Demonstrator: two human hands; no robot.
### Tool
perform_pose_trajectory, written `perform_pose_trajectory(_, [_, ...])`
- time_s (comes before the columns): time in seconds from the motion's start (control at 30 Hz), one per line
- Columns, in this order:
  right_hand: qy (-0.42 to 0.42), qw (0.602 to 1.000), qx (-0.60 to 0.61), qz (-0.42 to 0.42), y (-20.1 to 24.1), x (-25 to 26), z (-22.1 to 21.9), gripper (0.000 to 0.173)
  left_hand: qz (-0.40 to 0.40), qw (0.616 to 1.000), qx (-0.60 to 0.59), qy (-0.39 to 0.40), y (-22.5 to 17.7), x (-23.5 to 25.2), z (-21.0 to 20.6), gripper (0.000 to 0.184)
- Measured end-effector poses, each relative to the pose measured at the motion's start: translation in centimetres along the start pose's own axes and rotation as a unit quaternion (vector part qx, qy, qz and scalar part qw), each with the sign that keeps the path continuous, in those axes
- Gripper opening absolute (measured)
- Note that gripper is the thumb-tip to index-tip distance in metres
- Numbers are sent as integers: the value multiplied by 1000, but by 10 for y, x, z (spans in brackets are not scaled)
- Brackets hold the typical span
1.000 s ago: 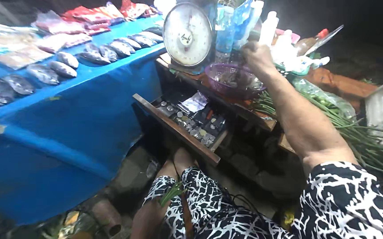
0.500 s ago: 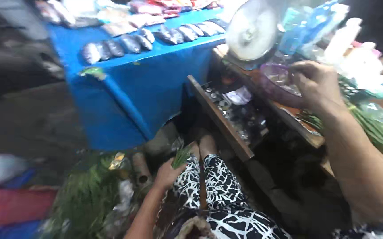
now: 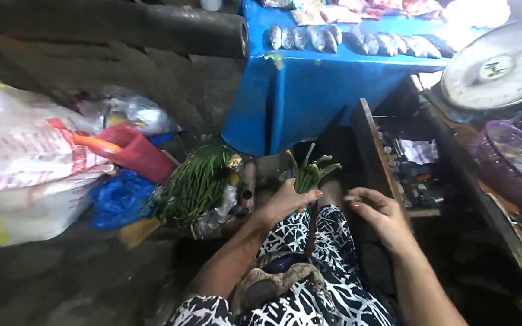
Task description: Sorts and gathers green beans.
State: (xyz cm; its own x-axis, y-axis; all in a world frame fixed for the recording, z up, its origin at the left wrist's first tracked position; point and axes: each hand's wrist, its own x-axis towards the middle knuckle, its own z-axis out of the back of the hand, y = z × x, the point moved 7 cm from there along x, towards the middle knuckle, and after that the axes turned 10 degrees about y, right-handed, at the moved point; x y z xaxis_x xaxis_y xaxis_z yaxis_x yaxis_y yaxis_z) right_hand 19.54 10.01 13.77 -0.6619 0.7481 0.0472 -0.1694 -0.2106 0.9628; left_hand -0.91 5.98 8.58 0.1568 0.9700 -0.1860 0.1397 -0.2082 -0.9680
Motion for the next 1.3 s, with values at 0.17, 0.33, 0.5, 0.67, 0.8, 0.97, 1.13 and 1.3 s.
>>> perform_pose_trajectory(0.17, [-43, 982, 183, 6, -6, 12, -44, 58, 72, 987, 93, 112, 22, -7, -44, 33])
perform_pose_trajectory(0.33, [-140, 947, 286, 50, -4, 16, -34, 38, 126, 972, 100, 170, 55, -1, -71, 34])
perform_pose_trajectory(0.5, [-139, 945, 290, 65, -5, 9, -29, 21, 67, 975, 156, 142, 44, 0, -73, 44])
perform_pose_trajectory(0.67, [-120, 960, 242, 71, -1, 1, -28, 18, -17, 975, 185, 121, 29, 3, -81, 55])
perform_pose_trajectory(0.8, [-190, 942, 264, 78, 7, -11, 3, 23, 105, 907, 382, 140, 33, 7, -67, 50])
perform_pose_trajectory(0.97, [-332, 900, 207, 192, 33, -49, 70, 21, 32, 912, 408, 9, 24, 3, -4, 45])
perform_pose_trajectory(1.13, [-416, 859, 95, 284, 73, -86, 113, 18, 61, 932, 233, -270, 6, -22, 88, 67])
perform_pose_trajectory(1.3, [-337, 889, 58, 305, 85, -76, 110, 15, -71, 949, 79, -297, 1, -26, 108, 16])
